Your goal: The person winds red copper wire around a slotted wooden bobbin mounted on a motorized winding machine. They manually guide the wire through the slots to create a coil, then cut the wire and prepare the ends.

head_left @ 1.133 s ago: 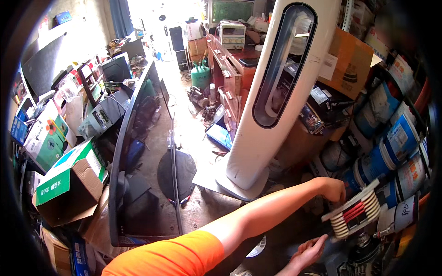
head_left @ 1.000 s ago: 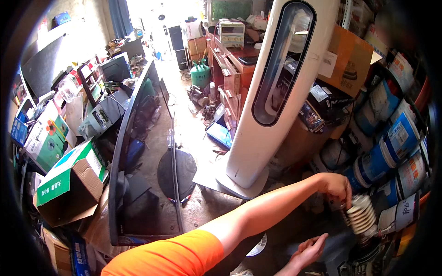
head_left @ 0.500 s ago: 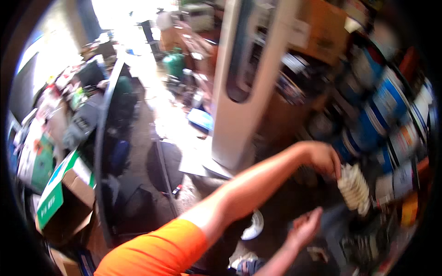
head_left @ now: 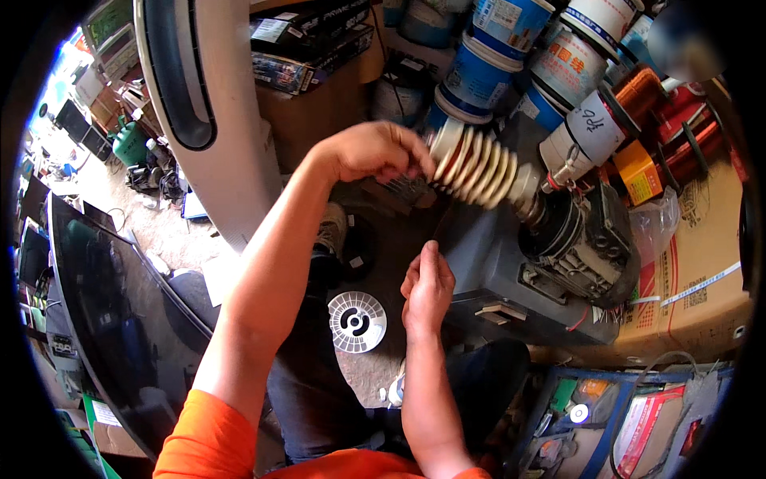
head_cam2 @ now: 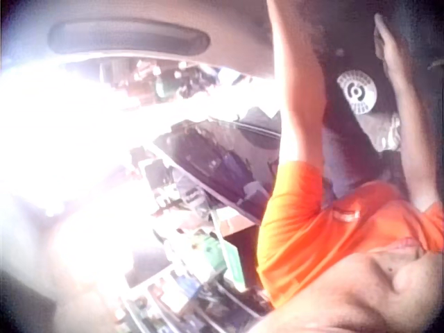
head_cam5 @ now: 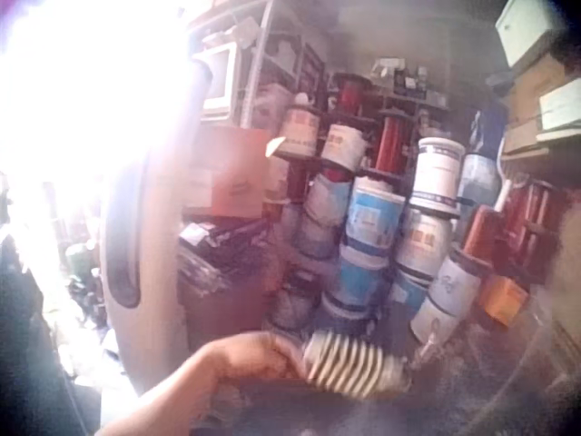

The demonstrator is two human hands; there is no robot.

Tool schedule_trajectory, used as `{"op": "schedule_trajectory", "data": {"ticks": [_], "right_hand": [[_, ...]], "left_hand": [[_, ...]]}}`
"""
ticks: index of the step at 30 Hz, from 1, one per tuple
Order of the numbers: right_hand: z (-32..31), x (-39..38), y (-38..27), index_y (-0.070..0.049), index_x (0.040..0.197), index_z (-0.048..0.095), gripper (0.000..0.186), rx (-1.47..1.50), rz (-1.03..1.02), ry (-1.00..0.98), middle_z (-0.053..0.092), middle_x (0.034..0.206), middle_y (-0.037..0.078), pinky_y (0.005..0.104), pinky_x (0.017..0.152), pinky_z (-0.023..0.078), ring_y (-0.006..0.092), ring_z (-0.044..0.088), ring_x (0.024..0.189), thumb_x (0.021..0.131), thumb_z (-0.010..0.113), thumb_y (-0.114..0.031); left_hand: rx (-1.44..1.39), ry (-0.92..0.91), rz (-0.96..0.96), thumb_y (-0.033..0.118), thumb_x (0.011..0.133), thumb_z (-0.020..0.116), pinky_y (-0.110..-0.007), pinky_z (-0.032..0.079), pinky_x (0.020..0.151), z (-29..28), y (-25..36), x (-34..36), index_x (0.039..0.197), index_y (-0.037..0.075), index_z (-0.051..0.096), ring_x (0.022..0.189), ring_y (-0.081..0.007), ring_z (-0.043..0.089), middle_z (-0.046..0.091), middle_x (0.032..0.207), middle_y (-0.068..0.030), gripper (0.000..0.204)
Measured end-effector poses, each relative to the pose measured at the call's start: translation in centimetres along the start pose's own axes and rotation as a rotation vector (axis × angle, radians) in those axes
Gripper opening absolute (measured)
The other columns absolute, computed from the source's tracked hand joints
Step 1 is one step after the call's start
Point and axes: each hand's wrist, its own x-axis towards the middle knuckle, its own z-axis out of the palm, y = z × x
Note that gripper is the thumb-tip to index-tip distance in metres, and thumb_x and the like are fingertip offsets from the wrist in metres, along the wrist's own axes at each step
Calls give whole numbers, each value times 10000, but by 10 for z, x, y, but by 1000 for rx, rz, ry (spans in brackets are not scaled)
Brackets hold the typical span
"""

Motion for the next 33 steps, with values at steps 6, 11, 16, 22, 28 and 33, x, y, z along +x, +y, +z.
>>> {"op": "schedule_trajectory", "data": {"ticks": [6, 11, 16, 22, 28, 33], "right_hand": [[0, 1, 8, -122, 634, 461, 391, -31, -11, 1, 348, 515, -62, 212, 362, 178, 30, 263, 402, 932, 543, -362], [-4, 4, 6, -120, 624, 455, 410, -33, -4, -3, 325, 497, -66, 212, 365, 177, 30, 255, 405, 932, 539, -376], [1, 0, 7, -115, 632, 474, 407, -72, -1, 20, 353, 503, -60, 206, 365, 186, 27, 284, 406, 929, 543, -384], [-2, 3, 7, -113, 637, 489, 404, -73, 2, 0, 378, 515, -57, 201, 360, 207, 25, 311, 406, 928, 544, -388], [0, 1, 8, -112, 636, 489, 405, -81, -5, 7, 385, 517, -55, 203, 358, 213, 28, 318, 406, 927, 547, -388], [-3, 3, 8, -112, 643, 494, 396, -71, -6, -1, 402, 531, -54, 203, 360, 218, 30, 320, 407, 923, 553, -386]], "left_hand": [[443, 291, 146, 9, 754, 523, -199, 362, 509, 4, -19, 11, 1273, 123, 537, 669, -63, 470, 580, 891, -35, 532], [181, 16, -125, -1, 722, 539, -204, 338, 470, -7, -10, 1, 905, -12, 688, 529, -71, 421, 580, 751, -22, 237], [312, 168, 107, -44, 776, 497, -187, 393, 508, 5, 1, -5, 1346, 118, 471, 614, -51, 466, 584, 909, -57, 593], [451, 97, -175, -11, 756, 551, -215, 388, 490, -4, -12, 5, 1020, 38, 674, 581, -50, 476, 631, 867, -37, 296], [412, 180, 90, 5, 790, 513, -193, 403, 546, 5, 0, -2, 1345, 153, 478, 669, -58, 469, 583, 908, -33, 575], [708, 186, -87, 24, 747, 548, -235, 387, 513, 2, -12, 5, 1108, 68, 647, 612, -60, 473, 596, 767, -2, 377]]}}
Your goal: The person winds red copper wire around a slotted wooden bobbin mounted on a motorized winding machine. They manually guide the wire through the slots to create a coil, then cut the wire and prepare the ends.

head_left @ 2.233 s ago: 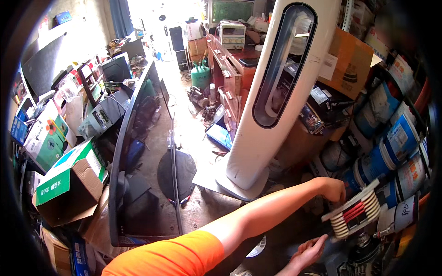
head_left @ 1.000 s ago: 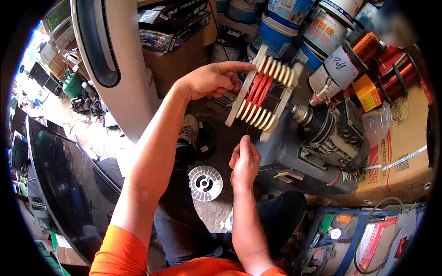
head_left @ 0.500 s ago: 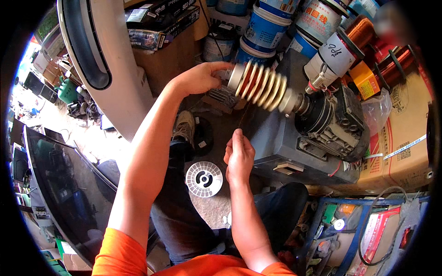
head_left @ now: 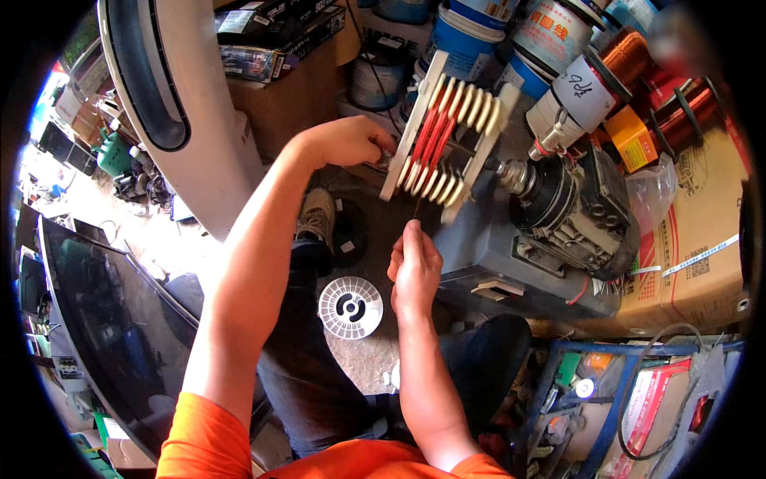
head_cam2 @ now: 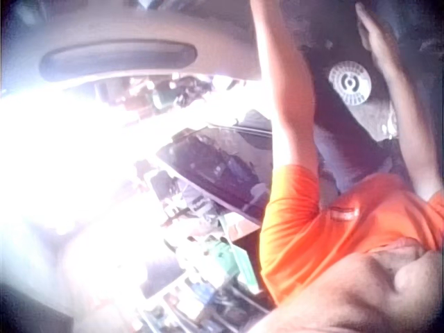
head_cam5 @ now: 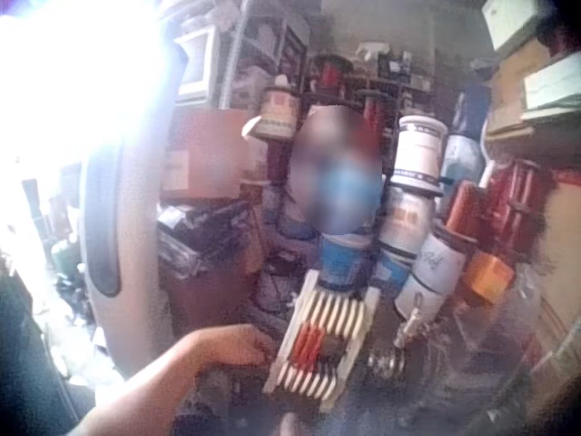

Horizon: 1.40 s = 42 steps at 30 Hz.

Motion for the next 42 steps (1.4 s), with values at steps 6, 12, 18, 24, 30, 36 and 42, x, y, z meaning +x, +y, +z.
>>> {"op": "schedule_trajectory", "data": {"ticks": [6, 12, 18, 24, 30, 36, 42], "right_hand": [[-1, -2, -1, -119, 653, 504, 375, 26, 20, 16, 414, 539, -57, 192, 362, 234, 26, 336, 411, 918, 564, -377], [-1, 0, 3, -117, 656, 516, 379, 1, 18, 6, 425, 533, -57, 189, 362, 249, 26, 346, 410, 912, 569, -391], [-2, 3, 4, -115, 659, 521, 387, 7, -26, -14, 430, 524, -52, 190, 367, 257, 32, 359, 412, 912, 562, -406], [-3, 4, 8, -99, 649, 515, 435, -56, -110, -56, 423, 514, -55, 194, 379, 280, 30, 369, 416, 917, 540, -441], [-4, 3, 6, -88, 644, 520, 425, -30, -102, -59, 447, 534, -46, 207, 420, 299, 38, 391, 454, 925, 542, -406], [-4, 5, 10, -103, 682, 542, 392, -62, -99, -28, 451, 546, -47, 184, 393, 295, 25, 389, 441, 909, 562, -422], [0, 0, 1, -102, 667, 527, 392, -1, 13, -21, 443, 549, -49, 182, 377, 295, 24, 379, 427, 902, 579, -412]], "left_hand": [[-674, -80, 217, 16, 793, 542, -170, 370, 496, -16, 12, -15, 1317, 93, 503, 574, -55, 444, 566, 850, -26, 531], [-99, 81, 89, 24, 733, 506, -209, 398, 517, 3, -3, 4, 1211, 41, 576, 630, -57, 499, 620, 877, -36, 483], [-734, -21, 152, -2, 830, 514, -167, 310, 452, -9, 10, -12, 1218, 66, 582, 538, -37, 407, 563, 824, -26, 400], [-71, 78, -22, 63, 801, 557, -204, 377, 483, 3, -11, 2, 1148, 77, 600, 600, -47, 483, 590, 799, 14, 350], [-604, -29, 188, -11, 798, 493, -160, 315, 451, -8, 9, -10, 1236, 96, 566, 534, -31, 408, 561, 830, -17, 457], [2, 71, 33, 51, 768, 521, -219, 412, 549, 4, 0, 7, 998, 41, 668, 633, -90, 512, 616, 772, -20, 272], [-662, -2, 142, -13, 762, 500, -179, 332, 477, -10, 11, -9, 1239, 108, 570, 543, -42, 412, 567, 918, -43, 496]]}}
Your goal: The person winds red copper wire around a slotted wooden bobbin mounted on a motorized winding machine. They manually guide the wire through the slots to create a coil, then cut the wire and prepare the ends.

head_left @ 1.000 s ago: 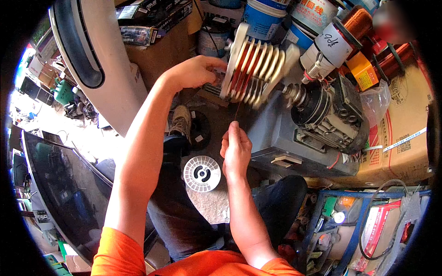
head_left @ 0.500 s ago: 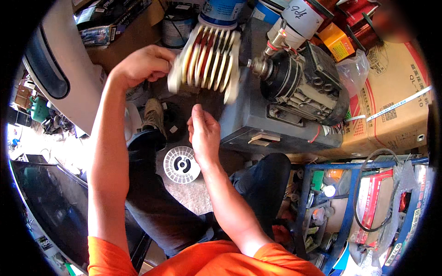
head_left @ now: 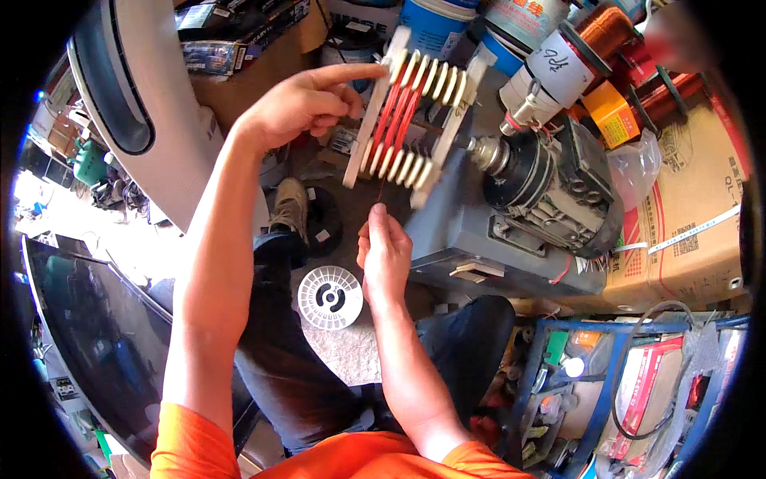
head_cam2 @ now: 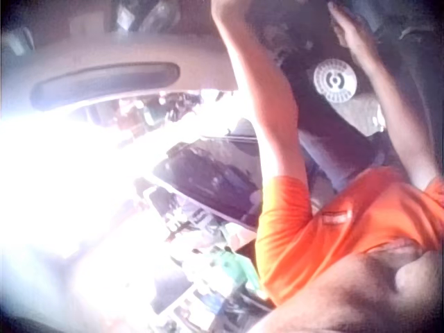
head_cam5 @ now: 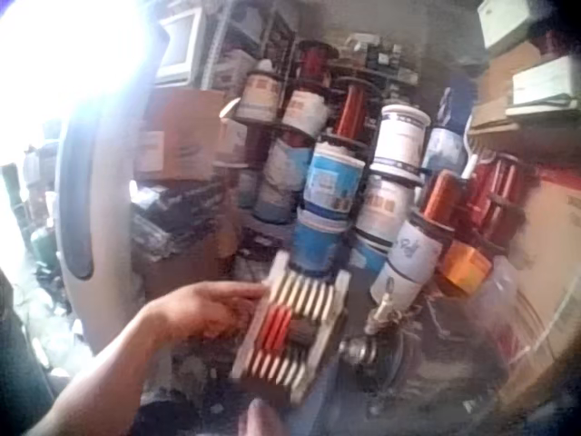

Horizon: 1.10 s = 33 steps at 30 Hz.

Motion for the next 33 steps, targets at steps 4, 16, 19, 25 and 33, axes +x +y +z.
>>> {"op": "schedule_trajectory", "data": {"ticks": [4, 16, 19, 25, 33], "right_hand": [[-2, 0, 2, -101, 669, 530, 380, 20, 6, -23, 444, 553, -47, 184, 365, 282, 24, 380, 427, 905, 583, -395], [2, -1, -2, -103, 666, 515, 376, 14, 3, 39, 415, 541, -50, 194, 354, 232, 24, 343, 413, 923, 559, -375], [0, -1, -3, -103, 657, 508, 384, 10, -12, 27, 399, 529, -51, 199, 351, 217, 24, 333, 409, 928, 551, -371], [2, -1, 0, -103, 655, 501, 387, 18, -6, 16, 391, 533, -49, 203, 353, 214, 26, 321, 407, 932, 543, -370], [1, -1, -4, -95, 663, 505, 394, -6, 15, 31, 398, 537, -45, 201, 364, 226, 32, 327, 415, 930, 543, -382]], "left_hand": [[539, 6, -77, 56, 747, 539, -224, 377, 503, -4, -24, 12, 1156, 96, 584, 592, -58, 471, 604, 825, -18, 414], [684, 58, -112, 61, 751, 522, -272, 460, 547, -2, -22, 14, 1167, 110, 612, 766, -132, 594, 661, 924, -87, 429], [367, -95, -209, 47, 775, 552, -217, 392, 523, -3, -1, 1, 979, 8, 689, 633, -74, 505, 608, 703, -12, 248], [466, 114, 41, 15, 805, 484, -203, 379, 525, 7, -14, 11, 1300, 128, 517, 650, -50, 471, 594, 868, -8, 509], [-2, -45, -18, -4, 780, 503, -162, 343, 475, -5, 8, -4, 1233, 110, 587, 558, -51, 425, 560, 804, -36, 475]]}}
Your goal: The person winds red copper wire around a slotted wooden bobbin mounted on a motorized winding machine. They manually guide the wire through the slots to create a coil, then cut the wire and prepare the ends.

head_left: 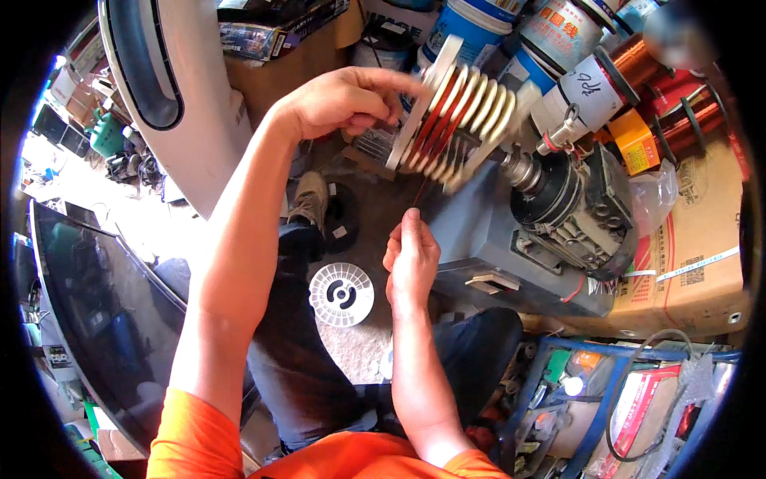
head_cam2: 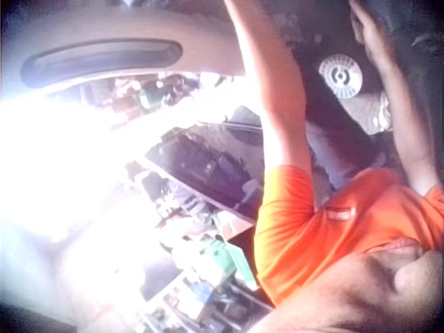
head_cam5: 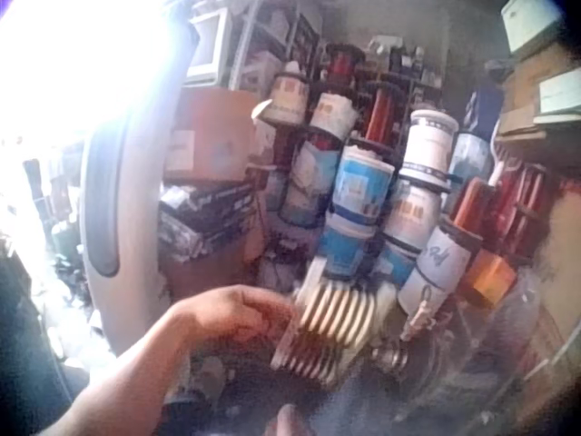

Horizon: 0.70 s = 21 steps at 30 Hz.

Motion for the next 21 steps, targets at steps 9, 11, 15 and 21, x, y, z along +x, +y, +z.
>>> {"op": "schedule_trajectory", "data": {"ticks": [9, 11, 15, 21], "right_hand": [[-2, 1, 2, -93, 657, 501, 399, -4, -22, -5, 396, 530, -46, 204, 358, 228, 34, 338, 411, 930, 543, -382], [-3, 1, 0, -96, 655, 502, 395, -11, -20, -11, 397, 530, -46, 205, 356, 232, 34, 341, 409, 930, 545, -378], [0, 0, 1, -104, 656, 504, 384, -1, -19, -3, 400, 534, -47, 203, 355, 232, 35, 339, 405, 930, 548, -369], [-1, -1, 2, -103, 664, 508, 375, 10, -1, 8, 404, 541, -49, 199, 357, 234, 33, 341, 411, 930, 550, -363]], "left_hand": [[302, -61, -162, 20, 739, 514, -216, 393, 495, -5, -19, 12, 1097, 114, 677, 631, -72, 526, 647, 884, -42, 404], [71, -68, -52, 15, 761, 493, -183, 354, 469, -3, -13, 6, 1122, 82, 662, 564, -43, 449, 601, 815, -32, 404], [370, 111, 11, 39, 776, 495, -215, 401, 502, 6, -19, 12, 1379, 174, 427, 609, -74, 482, 616, 847, -61, 621], [316, -174, -188, -2, 731, 490, -219, 367, 484, -5, -14, 7, 1041, 47, 670, 595, -71, 459, 582, 755, -33, 362]]}}
